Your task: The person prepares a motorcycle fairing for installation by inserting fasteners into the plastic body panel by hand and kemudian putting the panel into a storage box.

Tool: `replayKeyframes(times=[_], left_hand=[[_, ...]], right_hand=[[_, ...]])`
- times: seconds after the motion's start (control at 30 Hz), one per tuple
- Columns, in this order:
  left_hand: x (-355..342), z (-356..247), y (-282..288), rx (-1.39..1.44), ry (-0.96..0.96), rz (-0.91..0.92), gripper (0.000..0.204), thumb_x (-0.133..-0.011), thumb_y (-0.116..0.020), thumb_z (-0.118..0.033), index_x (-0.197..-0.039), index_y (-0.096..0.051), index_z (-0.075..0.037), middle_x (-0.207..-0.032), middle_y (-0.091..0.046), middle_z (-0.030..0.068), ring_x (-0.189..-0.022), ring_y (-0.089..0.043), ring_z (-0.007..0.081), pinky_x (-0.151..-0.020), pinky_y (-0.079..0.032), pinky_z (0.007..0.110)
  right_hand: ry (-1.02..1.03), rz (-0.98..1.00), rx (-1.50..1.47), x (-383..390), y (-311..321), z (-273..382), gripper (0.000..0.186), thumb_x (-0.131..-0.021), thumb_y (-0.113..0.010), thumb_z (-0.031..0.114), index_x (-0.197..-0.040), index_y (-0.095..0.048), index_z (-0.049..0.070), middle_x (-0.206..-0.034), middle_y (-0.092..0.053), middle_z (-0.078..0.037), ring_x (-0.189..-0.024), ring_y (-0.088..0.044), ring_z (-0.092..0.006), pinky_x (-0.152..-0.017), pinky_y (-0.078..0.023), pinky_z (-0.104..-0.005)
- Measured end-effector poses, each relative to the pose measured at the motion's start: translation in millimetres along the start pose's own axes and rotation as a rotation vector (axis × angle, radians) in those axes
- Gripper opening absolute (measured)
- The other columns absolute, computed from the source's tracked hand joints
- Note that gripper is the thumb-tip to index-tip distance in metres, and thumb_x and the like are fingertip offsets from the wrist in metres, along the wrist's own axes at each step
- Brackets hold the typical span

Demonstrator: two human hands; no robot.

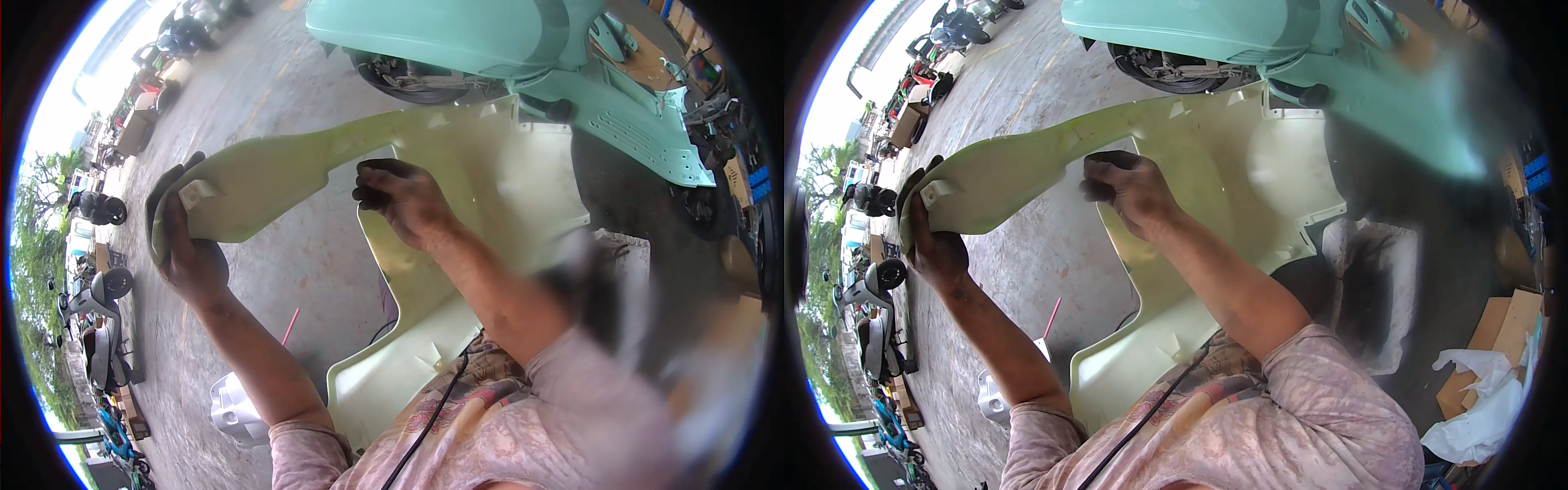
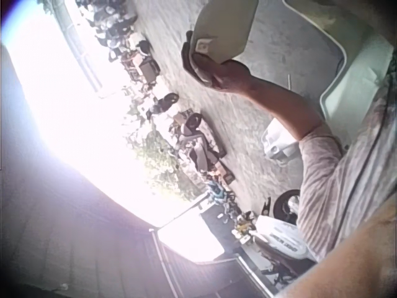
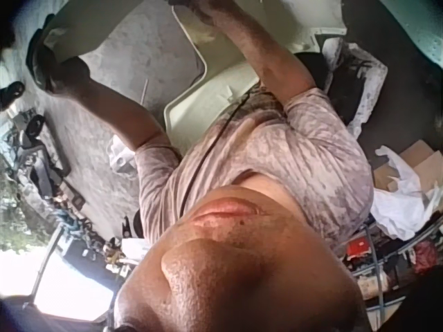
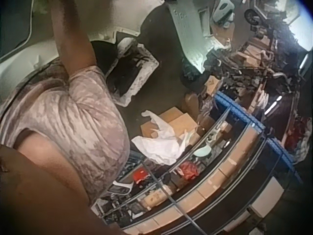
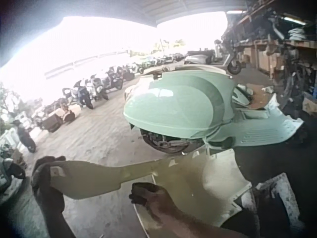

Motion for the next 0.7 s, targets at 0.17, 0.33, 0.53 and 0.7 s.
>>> replayKeyframes(times=[0.17,0.33,0.53,0.7], left_hand=[[0,-2,-1,0.028,-0.008,0.006,0.037,-0.097,-0.035,-0.017,-0.107,-0.061,0.008,-0.111,-0.062,0.0192,-0.105,-0.060,0.0286,-0.093,-0.046,0.039],[0,-6,-1,0.022,-0.020,0.003,0.038,-0.097,-0.035,-0.018,-0.106,-0.061,0.008,-0.111,-0.062,0.0194,-0.106,-0.059,0.0285,-0.093,-0.046,0.039],[1,-4,-2,0.109,0.021,-0.023,0.040,-0.097,-0.034,-0.019,-0.105,-0.062,0.008,-0.112,-0.061,0.0189,-0.106,-0.059,0.0275,-0.093,-0.046,0.038],[1,-9,-2,0.010,-0.032,-0.006,0.041,-0.098,-0.032,-0.019,-0.105,-0.061,0.009,-0.110,-0.061,0.0188,-0.105,-0.059,0.0281,-0.093,-0.047,0.039]], right_hand=[[0.027,-0.025,-0.016,0,3,3,0.031,-0.088,-0.063,0.011,-0.110,-0.054,-0.010,-0.091,-0.061,-0.011,-0.079,-0.062,-0.0200,-0.069,-0.051,-0.0314],[0.072,-0.046,-0.113,-5,2,7,0.020,-0.090,-0.060,0.009,-0.103,-0.058,-0.006,-0.087,-0.061,-0.009,-0.073,-0.060,-0.0167,-0.067,-0.050,-0.0294],[0.080,-0.036,-0.168,-13,4,5,0.017,-0.090,-0.059,0.008,-0.102,-0.058,-0.005,-0.084,-0.060,-0.008,-0.070,-0.058,-0.0160,-0.067,-0.049,-0.0288],[0.101,-0.058,-0.125,-11,4,4,0.021,-0.091,-0.056,0.007,-0.105,-0.054,-0.008,-0.083,-0.058,-0.010,-0.071,-0.058,-0.0185,-0.067,-0.049,-0.0302]])
Point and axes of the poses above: each hand's wrist, its own x-axis away from the middle knuckle, its own y-axis out of the back of the hand, z = x × y, the point moved 8 cm from there along -x, towards the middle knuckle
